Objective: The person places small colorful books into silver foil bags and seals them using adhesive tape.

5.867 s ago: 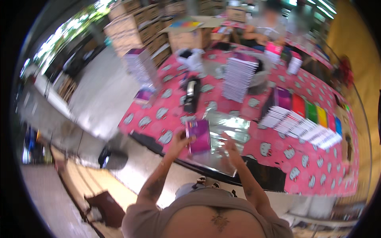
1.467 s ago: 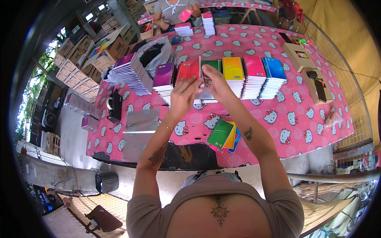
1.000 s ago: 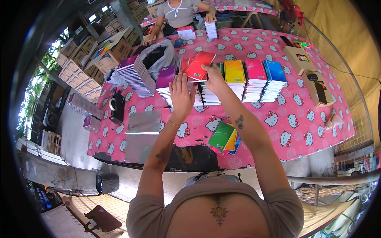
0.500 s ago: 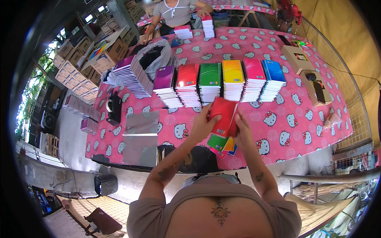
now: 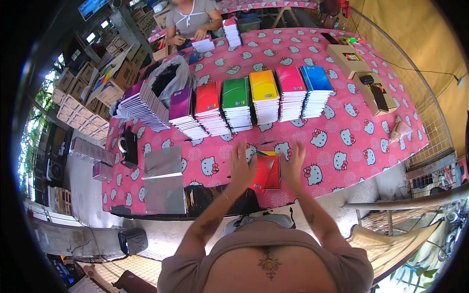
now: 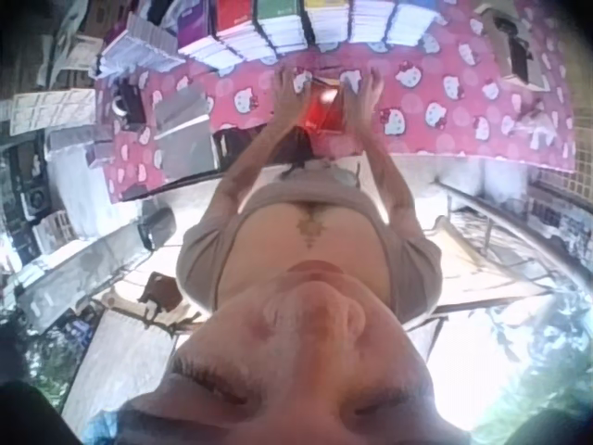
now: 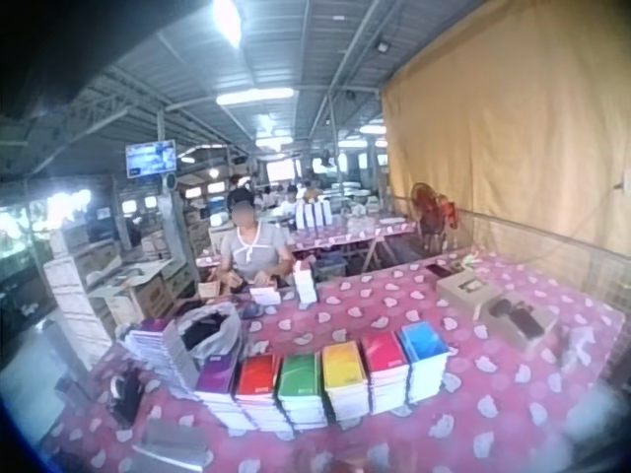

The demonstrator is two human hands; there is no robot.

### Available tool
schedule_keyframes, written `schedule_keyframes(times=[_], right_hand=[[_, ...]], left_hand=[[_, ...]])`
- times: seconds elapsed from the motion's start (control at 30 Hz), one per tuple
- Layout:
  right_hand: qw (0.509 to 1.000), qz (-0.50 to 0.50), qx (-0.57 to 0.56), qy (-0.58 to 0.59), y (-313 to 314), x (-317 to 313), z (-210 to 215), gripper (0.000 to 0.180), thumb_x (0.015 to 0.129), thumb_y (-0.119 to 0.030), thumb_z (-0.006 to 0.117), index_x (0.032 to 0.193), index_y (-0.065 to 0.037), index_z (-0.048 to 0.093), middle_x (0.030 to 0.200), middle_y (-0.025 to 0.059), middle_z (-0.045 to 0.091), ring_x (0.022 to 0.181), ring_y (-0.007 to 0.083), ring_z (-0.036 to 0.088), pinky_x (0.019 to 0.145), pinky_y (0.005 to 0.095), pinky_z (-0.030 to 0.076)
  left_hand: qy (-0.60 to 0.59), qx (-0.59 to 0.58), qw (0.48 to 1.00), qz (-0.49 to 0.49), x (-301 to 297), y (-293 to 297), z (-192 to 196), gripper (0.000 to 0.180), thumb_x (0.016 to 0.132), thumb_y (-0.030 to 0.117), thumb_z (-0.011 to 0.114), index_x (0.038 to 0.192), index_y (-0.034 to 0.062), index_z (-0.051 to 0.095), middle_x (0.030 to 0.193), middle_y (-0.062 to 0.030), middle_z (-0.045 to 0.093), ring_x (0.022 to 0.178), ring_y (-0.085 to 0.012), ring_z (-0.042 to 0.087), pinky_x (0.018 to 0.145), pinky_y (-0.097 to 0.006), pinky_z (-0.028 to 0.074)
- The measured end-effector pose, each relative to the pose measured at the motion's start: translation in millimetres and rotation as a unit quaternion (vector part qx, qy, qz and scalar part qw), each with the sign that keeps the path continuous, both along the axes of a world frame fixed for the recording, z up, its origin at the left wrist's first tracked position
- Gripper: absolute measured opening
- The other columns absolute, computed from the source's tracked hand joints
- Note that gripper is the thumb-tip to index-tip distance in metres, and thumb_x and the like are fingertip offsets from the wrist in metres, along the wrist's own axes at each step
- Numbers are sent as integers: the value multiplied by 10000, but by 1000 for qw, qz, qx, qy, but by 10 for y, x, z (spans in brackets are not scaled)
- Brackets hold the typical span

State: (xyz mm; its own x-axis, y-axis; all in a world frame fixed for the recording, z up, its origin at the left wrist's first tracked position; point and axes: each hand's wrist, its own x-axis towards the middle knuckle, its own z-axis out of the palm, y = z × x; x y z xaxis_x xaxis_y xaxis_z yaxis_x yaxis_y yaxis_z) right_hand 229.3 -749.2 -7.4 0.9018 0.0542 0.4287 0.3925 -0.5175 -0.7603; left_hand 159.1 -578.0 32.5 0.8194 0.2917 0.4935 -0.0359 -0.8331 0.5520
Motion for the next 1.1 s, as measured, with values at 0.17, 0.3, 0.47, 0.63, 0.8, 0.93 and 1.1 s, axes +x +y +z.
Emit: schedule_keyframes(times=[0.17, 0.3, 0.47, 0.63, 0.8, 0.93, 1.1], right_hand=[[958, 117, -105, -240, 571, 942, 1212, 591, 756, -119, 750, 1314, -85, 558, 1353, 139, 520, 1242, 329, 502, 1016, 496, 379], [920, 153, -244, -265, 611, 1520, 1187, 375, 754, -71, 725, 1122, -111, 662, 1089, 62, 628, 1043, 250, 610, 867, 459, 414], [966, 211, 84, -124, 25, 881, 1212, 340, 772, 101, 615, 1058, -78, 666, 1075, 105, 674, 1039, 299, 647, 950, 418, 464], [923, 351, 81, 133, -406, 424, -321, 450, 815, 141, 557, 1220, -54, 591, 1240, 119, 608, 1243, 271, 557, 1062, 356, 421], [931, 243, 154, 225, -458, 411, -736, 496, 852, 107, 551, 1319, -56, 526, 1282, 147, 563, 1222, 300, 545, 1042, 369, 426], [964, 208, 66, 152, -348, 305, -315, 440, 877, 54, 573, 1304, -41, 535, 1263, 131, 554, 1180, 253, 554, 995, 350, 449], [967, 136, 99, 190, -348, 85, -378, 477, 871, -30, 653, 1328, -11, 517, 1268, 149, 557, 1178, 271, 565, 1000, 374, 456]], left_hand=[[-86, 225, 970, 38, 956, 413, 983, 559, 870, 149, 666, 1395, 50, 504, 1467, -177, 467, 1353, -354, 448, 1127, -601, 262], [-60, 240, 968, -52, 1185, 802, 910, 269, 907, 61, 598, 1163, 83, 677, 1196, -68, 699, 1108, -290, 652, 1151, -593, 234], [-186, 6, 982, 20, 222, 749, 1409, 291, 907, 22, 583, 1190, 40, 648, 1156, -129, 697, 1033, -327, 670, 1113, -533, 342], [-6, 167, 963, -210, -590, 251, 58, 414, 957, 179, 568, 1351, 57, 533, 1369, -187, 541, 1240, -349, 539, 1086, -534, 374], [105, 112, 956, -248, -521, 206, 37, 528, 926, 263, 619, 1400, 69, 489, 1461, -184, 453, 1338, -383, 431, 1121, -539, 313], [-93, 279, 948, 121, 337, 1493, 681, 516, 917, 360, 654, 1282, 4, 578, 1318, -300, 509, 1165, -443, 531, 985, -498, 468], [218, 9, 934, 283, 566, 3013, 1134, 747, 792, 584, 726, 1133, -75, 647, 1125, -359, 633, 1091, -460, 632, 888, -512, 498]])
